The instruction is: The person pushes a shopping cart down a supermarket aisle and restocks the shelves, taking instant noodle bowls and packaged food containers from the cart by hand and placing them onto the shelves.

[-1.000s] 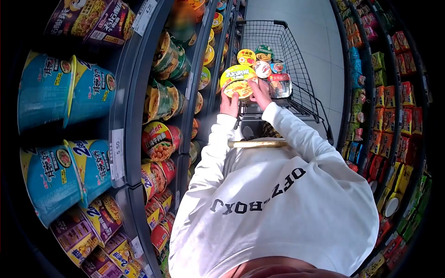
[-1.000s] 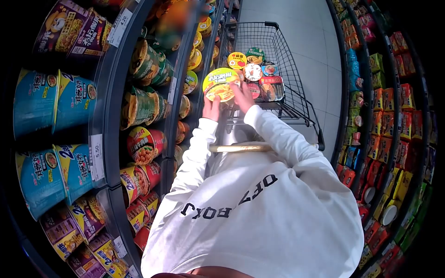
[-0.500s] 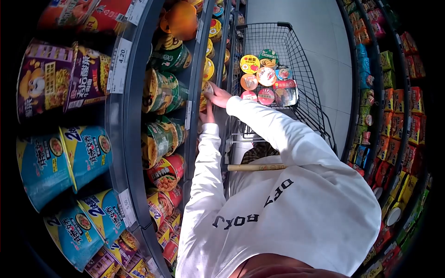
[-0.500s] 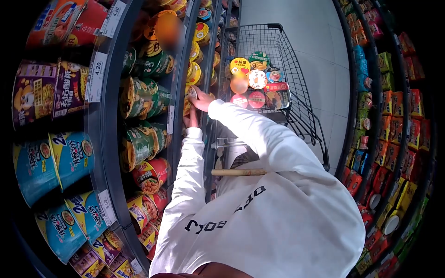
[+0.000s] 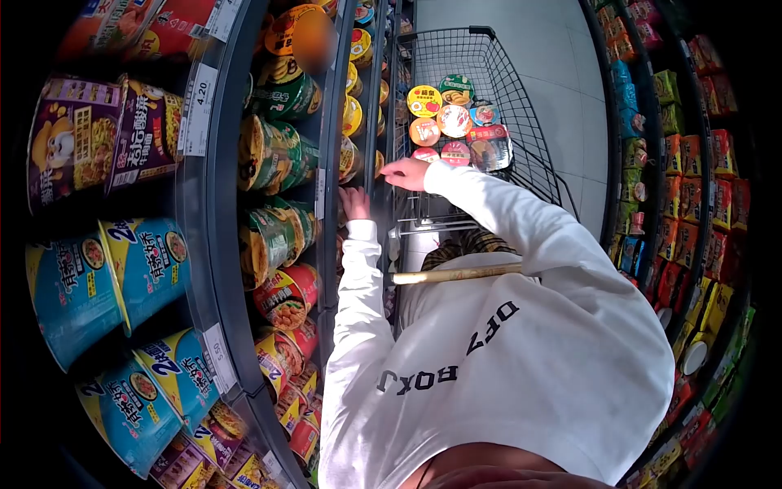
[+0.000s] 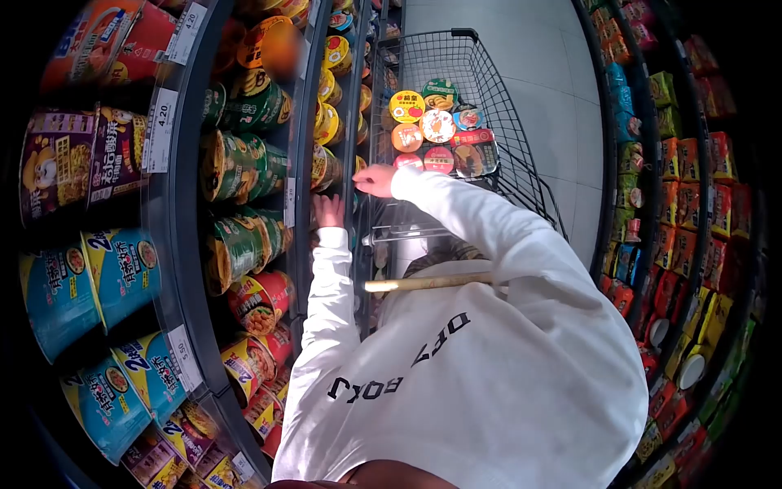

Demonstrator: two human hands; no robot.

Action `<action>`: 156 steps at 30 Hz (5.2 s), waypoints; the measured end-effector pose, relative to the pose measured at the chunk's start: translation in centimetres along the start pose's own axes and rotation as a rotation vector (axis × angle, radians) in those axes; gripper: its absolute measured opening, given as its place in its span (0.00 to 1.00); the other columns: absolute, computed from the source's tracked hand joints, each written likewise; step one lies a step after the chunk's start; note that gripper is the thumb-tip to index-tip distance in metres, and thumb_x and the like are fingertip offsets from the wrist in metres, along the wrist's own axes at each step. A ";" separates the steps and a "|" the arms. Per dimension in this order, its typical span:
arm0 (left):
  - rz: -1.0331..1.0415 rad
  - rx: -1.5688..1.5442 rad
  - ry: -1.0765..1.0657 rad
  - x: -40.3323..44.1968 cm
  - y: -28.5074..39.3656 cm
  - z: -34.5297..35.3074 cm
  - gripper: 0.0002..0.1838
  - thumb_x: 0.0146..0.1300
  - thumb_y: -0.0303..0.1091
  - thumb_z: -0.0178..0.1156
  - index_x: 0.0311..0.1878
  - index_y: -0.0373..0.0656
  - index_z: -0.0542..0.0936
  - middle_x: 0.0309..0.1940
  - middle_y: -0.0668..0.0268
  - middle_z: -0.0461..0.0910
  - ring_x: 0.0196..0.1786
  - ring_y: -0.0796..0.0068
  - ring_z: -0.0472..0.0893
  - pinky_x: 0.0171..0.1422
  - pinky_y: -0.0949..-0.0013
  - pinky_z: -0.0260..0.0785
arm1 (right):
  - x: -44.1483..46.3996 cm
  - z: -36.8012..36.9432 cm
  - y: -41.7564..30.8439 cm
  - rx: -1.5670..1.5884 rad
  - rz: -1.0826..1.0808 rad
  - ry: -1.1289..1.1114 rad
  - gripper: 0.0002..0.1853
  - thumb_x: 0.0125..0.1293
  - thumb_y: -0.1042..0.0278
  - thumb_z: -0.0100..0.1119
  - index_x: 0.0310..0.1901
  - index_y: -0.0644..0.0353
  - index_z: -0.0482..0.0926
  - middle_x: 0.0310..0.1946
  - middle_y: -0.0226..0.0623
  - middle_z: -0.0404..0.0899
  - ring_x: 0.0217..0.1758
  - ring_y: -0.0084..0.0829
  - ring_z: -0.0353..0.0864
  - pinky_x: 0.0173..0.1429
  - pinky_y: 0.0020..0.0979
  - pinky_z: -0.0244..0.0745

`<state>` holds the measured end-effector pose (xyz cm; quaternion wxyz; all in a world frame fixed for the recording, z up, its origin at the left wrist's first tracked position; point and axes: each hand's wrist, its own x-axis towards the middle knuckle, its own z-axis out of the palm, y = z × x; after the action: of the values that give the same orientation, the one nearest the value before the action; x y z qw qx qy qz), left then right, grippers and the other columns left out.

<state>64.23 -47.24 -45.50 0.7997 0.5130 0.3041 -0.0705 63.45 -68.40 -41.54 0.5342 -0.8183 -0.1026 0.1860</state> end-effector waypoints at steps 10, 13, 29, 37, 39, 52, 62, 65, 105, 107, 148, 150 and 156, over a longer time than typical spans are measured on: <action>0.361 1.036 -0.789 -12.0 4.0 2.8 0.16 0.76 0.32 0.51 0.63 0.41 0.75 0.52 0.54 0.83 0.57 0.66 0.82 0.64 0.66 0.71 | -22.6 -0.9 0.4 -0.282 0.360 0.208 0.31 0.72 0.38 0.44 0.48 0.60 0.85 0.48 0.56 0.83 0.52 0.54 0.82 0.64 0.46 0.72; 0.455 1.440 -0.927 -17.1 2.3 -0.7 0.17 0.75 0.41 0.50 0.57 0.42 0.78 0.49 0.49 0.83 0.54 0.52 0.83 0.62 0.55 0.73 | -24.0 -0.5 -4.1 -0.487 0.341 0.242 0.33 0.71 0.35 0.46 0.44 0.60 0.86 0.45 0.53 0.85 0.48 0.52 0.83 0.62 0.47 0.73; 0.709 1.705 -0.678 -21.8 1.6 -2.2 0.15 0.63 0.44 0.55 0.29 0.44 0.84 0.28 0.55 0.85 0.32 0.50 0.84 0.40 0.52 0.77 | -22.9 -0.1 -2.8 -0.652 0.587 0.057 0.39 0.63 0.19 0.42 0.43 0.47 0.89 0.37 0.43 0.86 0.44 0.47 0.85 0.51 0.44 0.79; 0.590 1.568 -0.500 -22.1 1.3 0.1 0.05 0.57 0.33 0.58 0.31 0.45 0.80 0.31 0.57 0.84 0.36 0.48 0.84 0.42 0.48 0.75 | -23.4 -2.4 0.0 -0.396 0.395 -0.048 0.15 0.61 0.52 0.62 0.43 0.52 0.84 0.42 0.43 0.86 0.48 0.48 0.83 0.52 0.45 0.78; 0.551 1.590 -0.492 -22.0 0.7 0.6 0.05 0.58 0.33 0.57 0.30 0.46 0.80 0.32 0.58 0.84 0.35 0.49 0.84 0.41 0.48 0.75 | -24.3 -4.4 3.5 -0.284 0.361 -0.100 0.15 0.62 0.55 0.61 0.45 0.52 0.84 0.40 0.43 0.86 0.46 0.48 0.84 0.52 0.42 0.79; 1.049 1.331 -0.268 -22.4 -6.5 1.6 0.05 0.32 0.35 0.58 0.16 0.53 0.72 0.13 0.70 0.71 0.16 0.69 0.72 0.20 0.67 0.59 | -3.9 -22.2 29.0 -0.281 0.595 0.666 0.27 0.64 0.53 0.59 0.60 0.61 0.76 0.54 0.57 0.80 0.58 0.55 0.80 0.63 0.46 0.75; 0.643 1.526 -0.350 -25.0 -4.5 5.0 0.03 0.45 0.27 0.56 0.21 0.48 0.73 0.15 0.66 0.72 0.19 0.63 0.74 0.27 0.63 0.66 | 6.7 -30.4 44.3 -0.034 0.661 0.315 0.44 0.63 0.27 0.54 0.66 0.61 0.73 0.54 0.51 0.83 0.61 0.46 0.81 0.65 0.38 0.70; 0.672 1.517 -0.346 -24.8 -4.8 5.7 0.02 0.40 0.30 0.54 0.21 0.47 0.71 0.16 0.68 0.72 0.18 0.65 0.74 0.27 0.64 0.66 | 8.4 -29.7 45.1 -0.002 0.644 0.246 0.43 0.63 0.29 0.56 0.69 0.57 0.71 0.60 0.51 0.79 0.65 0.47 0.78 0.68 0.37 0.68; 1.054 1.279 -0.265 -19.9 -2.0 12.5 0.04 0.44 0.24 0.52 0.18 0.44 0.70 0.16 0.63 0.70 0.20 0.59 0.73 0.28 0.61 0.63 | -9.4 -23.3 7.9 1.032 0.239 0.380 0.29 0.71 0.56 0.54 0.67 0.67 0.67 0.61 0.42 0.75 0.63 0.33 0.77 0.67 0.34 0.73; 1.104 1.232 -0.235 -19.2 -1.7 13.3 0.05 0.45 0.24 0.52 0.18 0.43 0.70 0.16 0.62 0.70 0.20 0.57 0.72 0.28 0.61 0.64 | -9.6 -22.4 5.7 1.044 0.250 0.331 0.29 0.69 0.60 0.54 0.68 0.66 0.67 0.62 0.39 0.75 0.62 0.32 0.77 0.66 0.33 0.72; 0.983 0.581 0.234 -6.4 19.4 22.5 0.38 0.74 0.44 0.49 0.74 0.23 0.52 0.68 0.29 0.61 0.68 0.31 0.65 0.73 0.51 0.58 | 11.8 -15.7 -20.5 -0.040 -0.545 0.364 0.45 0.64 0.62 0.65 0.75 0.70 0.51 0.69 0.62 0.66 0.73 0.55 0.68 0.74 0.40 0.63; 0.976 0.681 0.242 -5.5 18.3 21.7 0.38 0.74 0.44 0.48 0.74 0.22 0.52 0.70 0.29 0.59 0.71 0.32 0.63 0.75 0.50 0.55 | 12.1 -14.5 -19.9 -0.046 -0.537 0.411 0.42 0.64 0.64 0.64 0.74 0.69 0.53 0.68 0.61 0.67 0.72 0.54 0.68 0.74 0.40 0.64; 1.213 0.748 -0.031 -10.2 15.7 19.6 0.31 0.73 0.36 0.51 0.74 0.28 0.59 0.73 0.38 0.62 0.74 0.41 0.64 0.77 0.56 0.57 | 7.6 -15.2 -17.5 -0.085 -0.494 0.390 0.31 0.66 0.69 0.60 0.69 0.66 0.63 0.65 0.56 0.70 0.69 0.51 0.72 0.72 0.40 0.67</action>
<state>70.80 -58.94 -21.95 0.4726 0.8306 -0.0912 0.2800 77.15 -71.16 -21.59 0.5379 -0.8105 -0.2016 -0.1144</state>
